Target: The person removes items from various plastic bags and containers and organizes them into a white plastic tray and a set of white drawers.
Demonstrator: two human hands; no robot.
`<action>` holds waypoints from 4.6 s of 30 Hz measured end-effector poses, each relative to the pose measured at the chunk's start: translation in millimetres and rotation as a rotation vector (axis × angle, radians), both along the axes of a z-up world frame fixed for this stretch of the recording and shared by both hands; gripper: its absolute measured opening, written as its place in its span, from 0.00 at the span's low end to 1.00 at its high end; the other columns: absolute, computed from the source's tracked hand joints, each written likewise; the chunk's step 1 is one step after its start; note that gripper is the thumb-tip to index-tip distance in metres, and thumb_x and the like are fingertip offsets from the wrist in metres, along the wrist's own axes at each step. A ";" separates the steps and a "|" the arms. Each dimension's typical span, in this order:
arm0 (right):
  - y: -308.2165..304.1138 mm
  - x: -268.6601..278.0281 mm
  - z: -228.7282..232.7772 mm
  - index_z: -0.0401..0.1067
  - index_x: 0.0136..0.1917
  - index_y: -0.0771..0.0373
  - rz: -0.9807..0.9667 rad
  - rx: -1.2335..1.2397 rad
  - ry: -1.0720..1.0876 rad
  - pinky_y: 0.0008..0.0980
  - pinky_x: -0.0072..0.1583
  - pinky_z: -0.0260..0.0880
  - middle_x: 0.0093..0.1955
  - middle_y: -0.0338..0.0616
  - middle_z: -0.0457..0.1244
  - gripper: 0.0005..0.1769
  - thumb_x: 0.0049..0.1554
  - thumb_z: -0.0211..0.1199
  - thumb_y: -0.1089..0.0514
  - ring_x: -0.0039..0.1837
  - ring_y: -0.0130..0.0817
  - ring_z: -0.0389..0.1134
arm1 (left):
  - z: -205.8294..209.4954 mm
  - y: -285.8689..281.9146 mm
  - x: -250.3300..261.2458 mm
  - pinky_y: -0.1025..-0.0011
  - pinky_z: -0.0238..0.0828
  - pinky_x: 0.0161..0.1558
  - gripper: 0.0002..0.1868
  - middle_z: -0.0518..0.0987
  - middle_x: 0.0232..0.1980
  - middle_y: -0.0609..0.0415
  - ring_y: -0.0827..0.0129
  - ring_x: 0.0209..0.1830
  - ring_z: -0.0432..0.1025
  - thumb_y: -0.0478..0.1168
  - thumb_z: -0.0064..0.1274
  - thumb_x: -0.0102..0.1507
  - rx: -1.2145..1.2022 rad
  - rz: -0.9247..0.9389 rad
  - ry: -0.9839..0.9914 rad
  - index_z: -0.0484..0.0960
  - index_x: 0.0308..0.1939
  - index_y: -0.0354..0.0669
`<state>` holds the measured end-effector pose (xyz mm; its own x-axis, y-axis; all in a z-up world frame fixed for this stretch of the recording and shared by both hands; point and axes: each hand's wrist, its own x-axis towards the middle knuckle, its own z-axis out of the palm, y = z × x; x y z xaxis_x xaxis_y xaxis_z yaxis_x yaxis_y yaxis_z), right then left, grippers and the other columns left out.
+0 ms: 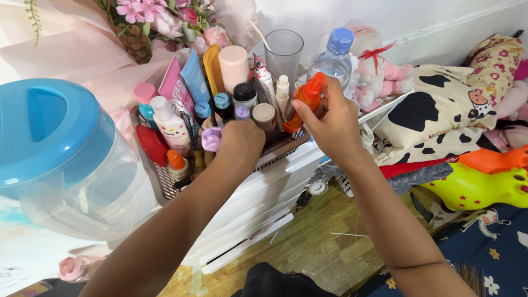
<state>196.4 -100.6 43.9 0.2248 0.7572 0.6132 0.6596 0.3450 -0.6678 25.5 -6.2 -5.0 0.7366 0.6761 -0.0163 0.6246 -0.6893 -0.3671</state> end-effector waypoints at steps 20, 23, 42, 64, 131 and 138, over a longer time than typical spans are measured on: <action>39.8 -1.3 -17.4 0.52 0.65 0.70 -0.032 -0.063 -0.370 0.56 0.44 0.68 0.44 0.66 0.67 0.29 0.63 0.66 0.56 0.46 0.68 0.69 | 99.7 -7.3 -74.3 0.49 0.74 0.40 0.16 0.83 0.37 0.39 0.45 0.39 0.79 0.48 0.53 0.62 -0.027 0.206 -0.555 0.82 0.40 0.38; 60.4 1.7 -13.9 0.53 0.64 0.71 -0.030 -0.150 -0.444 0.56 0.46 0.69 0.44 0.65 0.67 0.30 0.61 0.67 0.55 0.47 0.67 0.69 | 106.8 -19.7 -76.9 0.48 0.73 0.43 0.21 0.82 0.36 0.37 0.42 0.39 0.78 0.54 0.54 0.62 -0.182 0.265 -0.640 0.81 0.43 0.37; 67.1 -42.0 -15.4 0.69 0.64 0.64 0.496 -0.870 -1.004 0.47 0.61 0.69 0.52 0.58 0.67 0.46 0.50 0.69 0.24 0.58 0.56 0.69 | 40.4 -43.2 -106.3 0.65 0.75 0.31 0.15 0.84 0.27 0.50 0.62 0.24 0.80 0.46 0.55 0.63 -0.500 0.349 -1.443 0.79 0.46 0.37; 81.0 -49.4 -7.9 0.60 0.69 0.54 0.763 -0.954 -0.819 0.41 0.59 0.70 0.60 0.50 0.68 0.50 0.38 0.80 0.46 0.59 0.44 0.70 | 6.7 -28.3 -108.0 0.63 0.78 0.40 0.18 0.86 0.32 0.49 0.60 0.33 0.83 0.46 0.56 0.64 -0.450 0.162 -1.464 0.77 0.51 0.36; 67.4 -24.4 10.0 0.68 0.50 0.63 0.704 0.066 1.286 0.50 0.62 0.76 0.52 0.51 0.67 0.07 0.57 0.61 0.61 0.56 0.45 0.70 | 13.5 -34.5 -116.8 0.50 0.76 0.41 0.29 0.85 0.35 0.45 0.48 0.37 0.80 0.53 0.61 0.57 -0.244 0.473 -0.933 0.71 0.52 0.39; 81.7 -72.8 -17.4 0.67 0.48 0.61 0.891 -0.049 1.105 0.47 0.60 0.75 0.51 0.49 0.67 0.09 0.57 0.65 0.63 0.56 0.44 0.72 | 26.8 -86.6 -120.0 0.58 0.76 0.35 0.21 0.82 0.30 0.46 0.50 0.30 0.80 0.44 0.58 0.60 -0.020 0.454 -1.565 0.70 0.52 0.39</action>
<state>123.6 -18.8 26.6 0.0076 0.9128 0.4083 -0.6234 0.3236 -0.7119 -94.5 -92.8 21.8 -0.2071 0.8389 0.5034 0.5001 -0.3515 0.7914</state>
